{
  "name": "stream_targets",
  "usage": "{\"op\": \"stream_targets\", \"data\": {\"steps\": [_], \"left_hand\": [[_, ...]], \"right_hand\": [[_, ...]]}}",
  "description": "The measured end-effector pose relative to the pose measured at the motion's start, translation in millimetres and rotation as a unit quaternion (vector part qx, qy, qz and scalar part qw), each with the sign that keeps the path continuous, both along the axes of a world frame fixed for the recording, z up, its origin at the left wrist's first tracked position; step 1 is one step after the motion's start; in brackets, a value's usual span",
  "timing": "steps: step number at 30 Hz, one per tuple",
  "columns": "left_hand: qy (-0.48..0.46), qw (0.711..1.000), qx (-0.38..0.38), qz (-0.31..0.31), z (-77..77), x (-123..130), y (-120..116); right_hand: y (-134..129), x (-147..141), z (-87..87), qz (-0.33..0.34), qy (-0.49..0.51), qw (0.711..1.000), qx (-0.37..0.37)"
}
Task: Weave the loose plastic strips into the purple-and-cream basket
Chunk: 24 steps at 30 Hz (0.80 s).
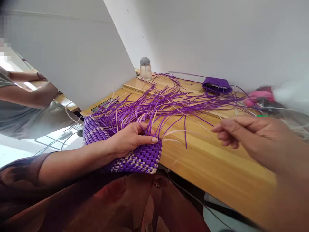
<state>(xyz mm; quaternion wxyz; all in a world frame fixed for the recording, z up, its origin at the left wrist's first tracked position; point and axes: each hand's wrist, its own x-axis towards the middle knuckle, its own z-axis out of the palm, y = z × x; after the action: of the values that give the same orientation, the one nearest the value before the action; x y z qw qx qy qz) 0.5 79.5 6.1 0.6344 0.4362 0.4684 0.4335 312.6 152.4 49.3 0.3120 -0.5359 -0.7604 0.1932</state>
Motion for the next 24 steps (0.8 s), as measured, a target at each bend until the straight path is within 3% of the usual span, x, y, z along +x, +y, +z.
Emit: {"op": "stream_targets", "data": {"steps": [1,4,8,11,14,16,19,21,22,24], "left_hand": [[0.003,1.0,0.002,-0.016,-0.2,4,-3],[0.014,0.997,0.029,-0.063,-1.8,13,-11],[0.106,0.981,0.106,-0.125,-5.2,12,-18],[0.226,0.943,0.18,-0.165,-3.2,-1,-22],[0.287,0.913,0.218,-0.193,3.3,-18,-30],[0.277,0.921,0.208,-0.178,7.1,-29,-36],[0.279,0.934,0.201,-0.1,8.0,-44,-39],[0.328,0.921,0.205,-0.042,5.6,-54,-36],[0.353,0.912,0.208,-0.029,4.0,-57,-34],[0.371,0.903,0.208,-0.068,0.9,-62,-30]], "right_hand": [[-23,-17,2.0,0.049,0.044,0.998,-0.008],[-72,-72,-4.9,0.164,0.032,0.985,-0.042],[-92,-112,-36.9,0.16,-0.009,0.987,-0.008],[-97,-113,-55.8,0.154,0.003,0.988,0.027],[-101,-110,-61.2,0.172,-0.002,0.984,0.04],[-101,-109,-60.1,0.18,-0.018,0.983,0.041],[-99,-110,-57.7,0.181,-0.036,0.982,0.035],[-98,-110,-57.3,0.176,-0.042,0.983,0.034],[-98,-110,-57.4,0.174,-0.043,0.983,0.035],[-98,-111,-57.7,0.173,-0.044,0.983,0.039]]}}
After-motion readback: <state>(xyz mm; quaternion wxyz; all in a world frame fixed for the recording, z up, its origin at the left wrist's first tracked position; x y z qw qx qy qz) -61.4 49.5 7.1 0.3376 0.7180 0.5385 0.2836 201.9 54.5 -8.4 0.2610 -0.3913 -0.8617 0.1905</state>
